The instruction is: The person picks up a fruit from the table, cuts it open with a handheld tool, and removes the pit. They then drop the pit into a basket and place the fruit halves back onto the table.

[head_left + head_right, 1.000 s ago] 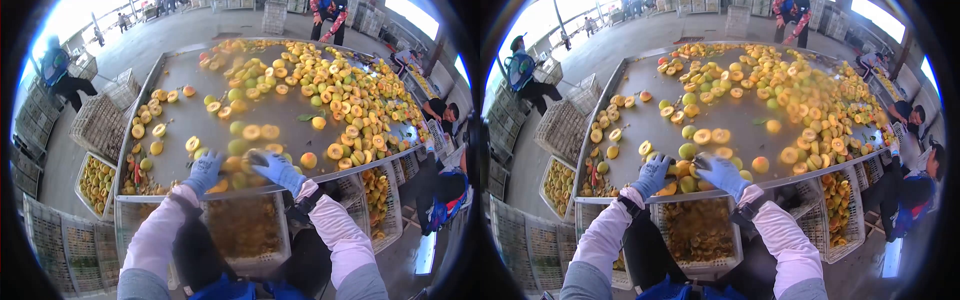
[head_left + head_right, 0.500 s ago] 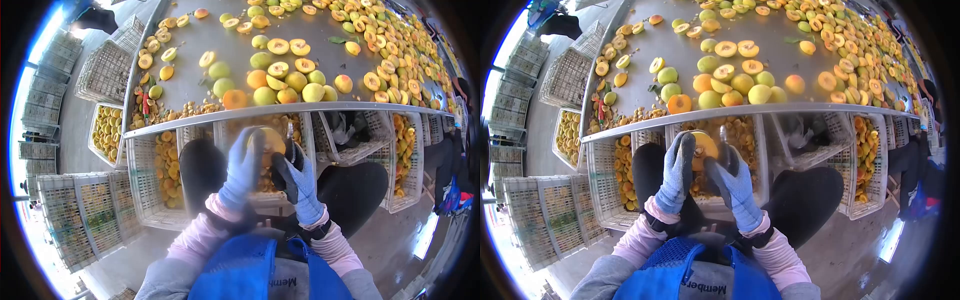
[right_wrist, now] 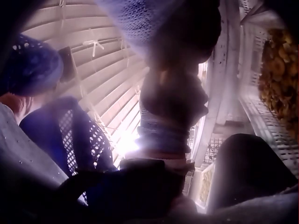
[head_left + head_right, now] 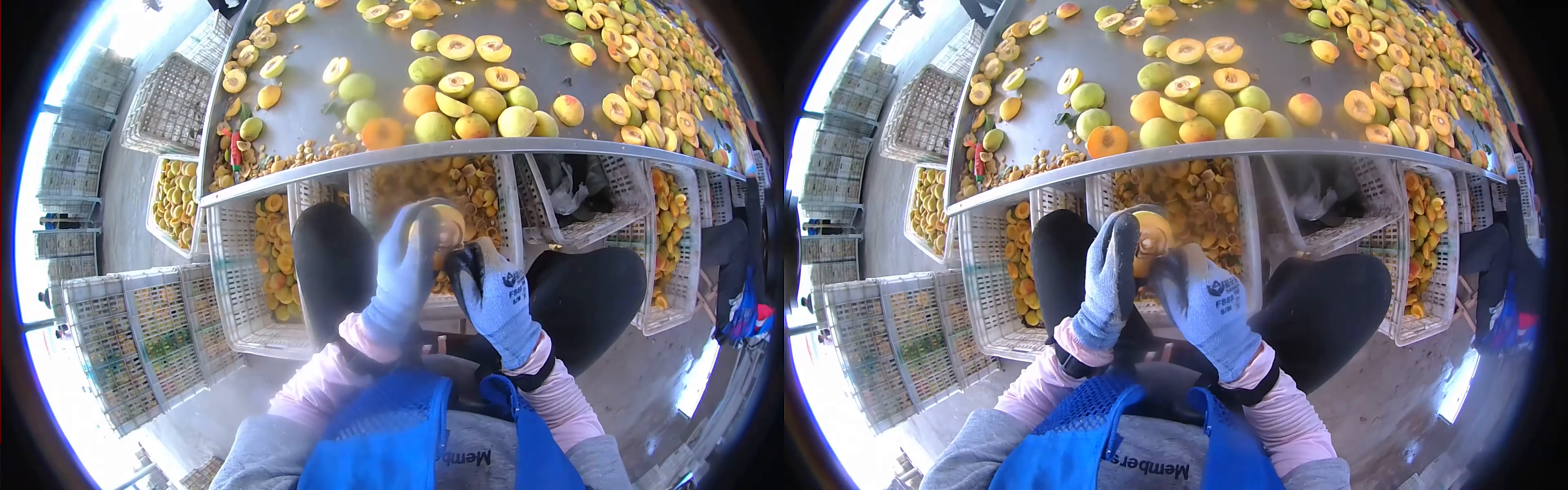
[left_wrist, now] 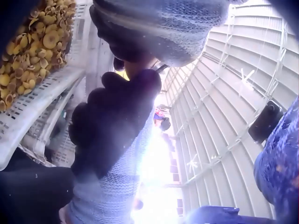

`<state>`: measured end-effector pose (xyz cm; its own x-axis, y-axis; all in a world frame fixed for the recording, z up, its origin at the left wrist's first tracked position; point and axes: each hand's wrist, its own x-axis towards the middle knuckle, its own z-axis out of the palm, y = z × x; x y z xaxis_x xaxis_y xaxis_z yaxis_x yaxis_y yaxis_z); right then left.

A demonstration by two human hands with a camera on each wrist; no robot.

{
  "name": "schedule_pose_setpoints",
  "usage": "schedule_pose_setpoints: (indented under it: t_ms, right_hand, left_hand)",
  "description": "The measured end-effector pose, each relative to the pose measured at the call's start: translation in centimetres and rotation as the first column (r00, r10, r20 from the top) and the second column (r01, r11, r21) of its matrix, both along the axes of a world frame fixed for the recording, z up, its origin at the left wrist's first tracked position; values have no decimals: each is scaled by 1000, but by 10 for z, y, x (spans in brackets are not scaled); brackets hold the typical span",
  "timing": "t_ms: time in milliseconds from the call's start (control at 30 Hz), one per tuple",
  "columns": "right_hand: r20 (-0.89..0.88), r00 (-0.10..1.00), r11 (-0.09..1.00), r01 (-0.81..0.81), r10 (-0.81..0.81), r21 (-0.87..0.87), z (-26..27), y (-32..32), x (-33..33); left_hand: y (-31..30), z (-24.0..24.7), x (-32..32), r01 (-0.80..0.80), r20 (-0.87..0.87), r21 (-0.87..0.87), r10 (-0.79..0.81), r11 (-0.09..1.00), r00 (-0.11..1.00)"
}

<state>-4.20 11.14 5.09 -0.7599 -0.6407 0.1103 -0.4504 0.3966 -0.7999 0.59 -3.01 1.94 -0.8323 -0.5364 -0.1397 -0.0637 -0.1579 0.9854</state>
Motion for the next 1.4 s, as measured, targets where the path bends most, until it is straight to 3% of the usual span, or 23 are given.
schedule_pose_setpoints:
  t_ms: [267,367,433,533,600,633,733,833,933,1033,1133,1267,1367,1400]
  right_hand:
    - [-74,997,995,16,-24,-102,-16,8,7]
    - [74,997,999,4,0,-46,-20,10,7]
    - [143,990,994,26,-11,-103,-20,11,11]
    - [299,954,981,67,-10,-184,-21,9,18]
    - [346,938,963,108,-17,-246,-25,9,21]
    - [334,942,951,128,-28,-280,-31,9,23]
    - [233,972,958,108,-45,-265,-40,10,23]
    - [231,970,958,136,-77,-251,-33,8,21]
    - [297,953,963,134,-60,-235,-24,7,18]
    - [457,889,949,164,-23,-270,-29,9,21]
    - [572,820,913,230,5,-338,-55,10,30]
    - [700,714,915,285,-5,-284,-63,14,35]
    - [682,731,974,162,-12,-156,-54,16,29]
    - [702,712,964,182,7,-193,-57,16,31]
  left_hand:
    - [1,27,-6,124,74,-70,-119,990,990]
    - [2,23,-7,128,66,-152,-119,980,991]
    - [2,21,-9,136,40,-218,-130,966,991]
    - [1,45,-10,279,205,-147,-247,949,947]
    - [2,44,-12,285,225,-124,-253,951,941]
    - [2,44,-12,287,234,-113,-255,951,938]
    - [7,28,-11,239,94,-377,-220,895,971]
    - [13,20,-13,101,17,-125,-100,987,995]
    - [16,19,-14,58,10,-262,-57,963,998]
    - [5,40,-18,288,257,-260,-221,922,941]
    - [-4,46,-27,388,379,-180,-301,904,875]
    - [-11,29,-34,488,447,-451,-283,747,848]
    - [-16,29,-40,553,518,-51,-451,832,727]
    - [-14,27,-37,526,463,-133,-416,840,782]
